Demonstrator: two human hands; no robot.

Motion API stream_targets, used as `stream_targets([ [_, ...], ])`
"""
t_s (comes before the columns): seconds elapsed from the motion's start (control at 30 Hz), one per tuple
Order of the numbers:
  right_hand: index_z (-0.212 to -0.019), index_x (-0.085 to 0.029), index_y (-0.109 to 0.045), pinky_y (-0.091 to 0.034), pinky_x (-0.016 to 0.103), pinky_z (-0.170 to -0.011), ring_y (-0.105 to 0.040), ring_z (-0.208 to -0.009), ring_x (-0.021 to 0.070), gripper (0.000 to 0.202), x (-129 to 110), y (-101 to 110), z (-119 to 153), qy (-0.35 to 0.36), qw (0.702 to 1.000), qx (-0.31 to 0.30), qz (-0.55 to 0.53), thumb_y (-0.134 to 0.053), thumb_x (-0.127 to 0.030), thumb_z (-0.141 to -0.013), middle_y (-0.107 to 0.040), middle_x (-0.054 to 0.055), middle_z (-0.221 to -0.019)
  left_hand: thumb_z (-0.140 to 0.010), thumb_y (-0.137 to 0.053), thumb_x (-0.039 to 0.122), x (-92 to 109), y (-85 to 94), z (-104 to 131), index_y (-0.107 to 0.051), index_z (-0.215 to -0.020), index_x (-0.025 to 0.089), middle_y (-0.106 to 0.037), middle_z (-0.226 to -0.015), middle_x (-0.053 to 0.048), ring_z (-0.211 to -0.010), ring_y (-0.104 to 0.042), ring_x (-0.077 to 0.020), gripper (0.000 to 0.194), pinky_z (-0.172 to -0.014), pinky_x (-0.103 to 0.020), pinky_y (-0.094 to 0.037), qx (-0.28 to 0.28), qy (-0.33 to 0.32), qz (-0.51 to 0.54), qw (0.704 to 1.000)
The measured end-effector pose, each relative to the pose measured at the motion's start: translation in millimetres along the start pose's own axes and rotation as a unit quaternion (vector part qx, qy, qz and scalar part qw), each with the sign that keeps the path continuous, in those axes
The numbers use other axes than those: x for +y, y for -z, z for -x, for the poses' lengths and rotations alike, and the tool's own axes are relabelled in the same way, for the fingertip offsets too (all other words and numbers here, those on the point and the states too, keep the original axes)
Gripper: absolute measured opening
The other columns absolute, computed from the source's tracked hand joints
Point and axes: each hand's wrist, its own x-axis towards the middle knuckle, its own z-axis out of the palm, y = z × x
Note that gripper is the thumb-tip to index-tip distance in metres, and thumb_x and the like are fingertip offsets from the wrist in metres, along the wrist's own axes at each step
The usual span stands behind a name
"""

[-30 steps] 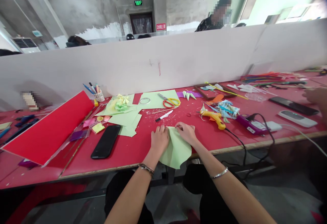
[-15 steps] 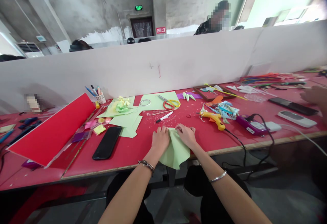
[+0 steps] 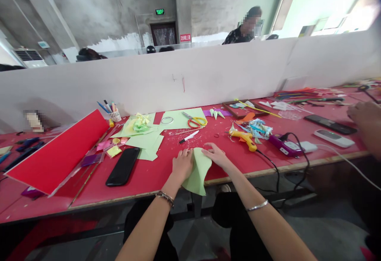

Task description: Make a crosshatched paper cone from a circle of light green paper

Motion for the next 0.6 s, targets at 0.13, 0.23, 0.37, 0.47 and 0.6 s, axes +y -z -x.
stream_targets([
  [0.13,-0.095,-0.021,-0.056,-0.039,0.032,-0.068,-0.058,-0.060,0.0150,0.029,0.7,5.4,3.4,0.008,1.000,-0.024,-0.002,-0.054,-0.035,-0.070,-0.062,-0.003,-0.062,-0.085,-0.033,0.025,4.3,-2.0,8.5,-0.037,-0.127,0.028,-0.044,-0.128,-0.008,-0.112,-0.038,-0.0263,0.042,-0.078,-0.041,-0.042,0.009,0.013,0.008,1.000],
  [0.23,-0.095,-0.021,-0.056,-0.036,0.037,-0.078,-0.059,-0.064,0.0158,0.026,1.0,2.5,8.4,0.005,1.000,-0.017,0.019,-0.052,-0.029,-0.070,-0.061,-0.004,-0.060,-0.086,-0.032,0.025,8.1,-5.4,10.5,-0.040,-0.126,0.027,-0.044,-0.129,-0.007,-0.112,-0.037,-0.0269,0.041,-0.083,-0.045,-0.038,0.025,0.022,0.011,0.999],
  [0.37,-0.093,-0.024,-0.055,-0.018,0.046,-0.094,-0.059,-0.072,0.0178,0.024,2.0,-2.6,15.6,0.011,0.998,0.004,0.059,-0.049,-0.026,-0.070,-0.058,-0.006,-0.055,-0.085,-0.033,0.025,8.8,-8.4,11.6,-0.040,-0.126,0.027,-0.042,-0.131,-0.005,-0.112,-0.036,-0.0266,0.042,-0.088,-0.045,-0.034,0.041,0.026,0.015,0.999],
  [0.47,-0.092,-0.024,-0.054,-0.013,0.046,-0.095,-0.059,-0.074,0.0183,0.022,3.9,-3.3,19.0,0.016,0.997,0.009,0.073,-0.047,-0.025,-0.071,-0.058,-0.006,-0.056,-0.085,-0.032,0.025,8.8,-8.8,12.7,-0.041,-0.125,0.027,-0.043,-0.130,-0.004,-0.111,-0.037,-0.0268,0.041,-0.088,-0.045,-0.034,0.046,0.031,0.018,0.998],
  [0.6,-0.090,-0.024,-0.054,-0.016,0.044,-0.094,-0.058,-0.073,0.0181,0.021,8.1,-0.4,21.2,0.015,0.997,0.011,0.072,-0.046,-0.024,-0.070,-0.057,-0.006,-0.056,-0.085,-0.031,0.025,9.7,-8.7,12.9,-0.043,-0.124,0.026,-0.043,-0.131,-0.004,-0.113,-0.037,-0.0269,0.041,-0.090,-0.045,-0.034,0.046,0.035,0.025,0.998],
])
